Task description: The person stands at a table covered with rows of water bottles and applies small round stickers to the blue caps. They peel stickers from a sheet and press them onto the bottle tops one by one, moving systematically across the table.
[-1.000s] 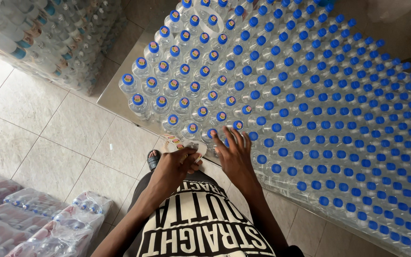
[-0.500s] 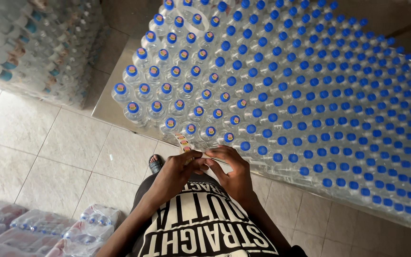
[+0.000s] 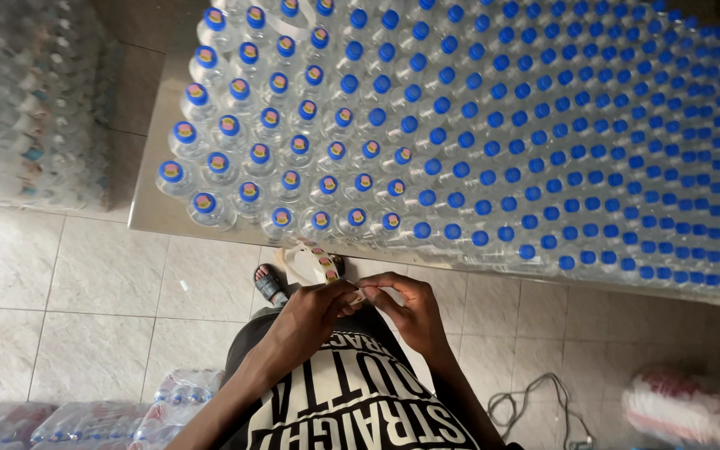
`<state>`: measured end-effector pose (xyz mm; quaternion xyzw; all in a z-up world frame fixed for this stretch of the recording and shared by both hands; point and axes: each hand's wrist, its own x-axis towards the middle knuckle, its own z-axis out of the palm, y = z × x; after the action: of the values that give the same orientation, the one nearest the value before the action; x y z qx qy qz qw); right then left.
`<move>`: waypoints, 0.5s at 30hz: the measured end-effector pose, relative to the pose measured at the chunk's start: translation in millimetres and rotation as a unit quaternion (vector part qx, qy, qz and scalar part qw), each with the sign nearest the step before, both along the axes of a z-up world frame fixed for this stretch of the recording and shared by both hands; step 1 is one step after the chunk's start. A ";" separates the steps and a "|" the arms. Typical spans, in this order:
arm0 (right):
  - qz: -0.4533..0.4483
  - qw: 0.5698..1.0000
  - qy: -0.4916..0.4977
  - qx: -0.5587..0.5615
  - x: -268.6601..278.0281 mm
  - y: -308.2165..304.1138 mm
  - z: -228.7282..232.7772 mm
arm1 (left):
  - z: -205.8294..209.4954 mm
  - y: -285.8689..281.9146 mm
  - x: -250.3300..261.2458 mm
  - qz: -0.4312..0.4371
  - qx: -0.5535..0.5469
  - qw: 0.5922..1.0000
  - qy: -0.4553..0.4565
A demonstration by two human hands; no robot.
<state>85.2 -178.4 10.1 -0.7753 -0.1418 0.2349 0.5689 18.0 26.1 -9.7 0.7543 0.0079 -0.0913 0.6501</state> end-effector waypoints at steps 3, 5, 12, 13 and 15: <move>-0.026 0.999 0.035 -0.002 -3.8 -10.4 -4.3 | -14.1 -7.0 0.7 -0.026 -0.027 0.999 0.023; -0.032 0.999 0.029 -0.005 0.2 -18.6 -6.2 | -17.4 -14.4 0.9 -0.026 -0.018 0.999 0.026; -0.081 0.939 -0.303 -0.143 80.6 -62.8 -36.4 | -10.4 -31.5 19.2 0.049 -0.019 0.998 0.041; -0.080 0.938 -0.306 -0.139 88.4 -71.1 -45.0 | -8.2 -36.6 21.6 0.052 -0.016 0.998 0.038; -0.009 0.923 -0.348 -0.165 104.7 -86.8 -62.8 | -3.9 -46.7 26.5 0.073 -0.027 0.992 0.103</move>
<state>189.9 -265.2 -52.7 -0.8922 -0.2834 -0.0349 0.3500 44.5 -20.7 -13.6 0.7204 0.1276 -0.1212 0.6709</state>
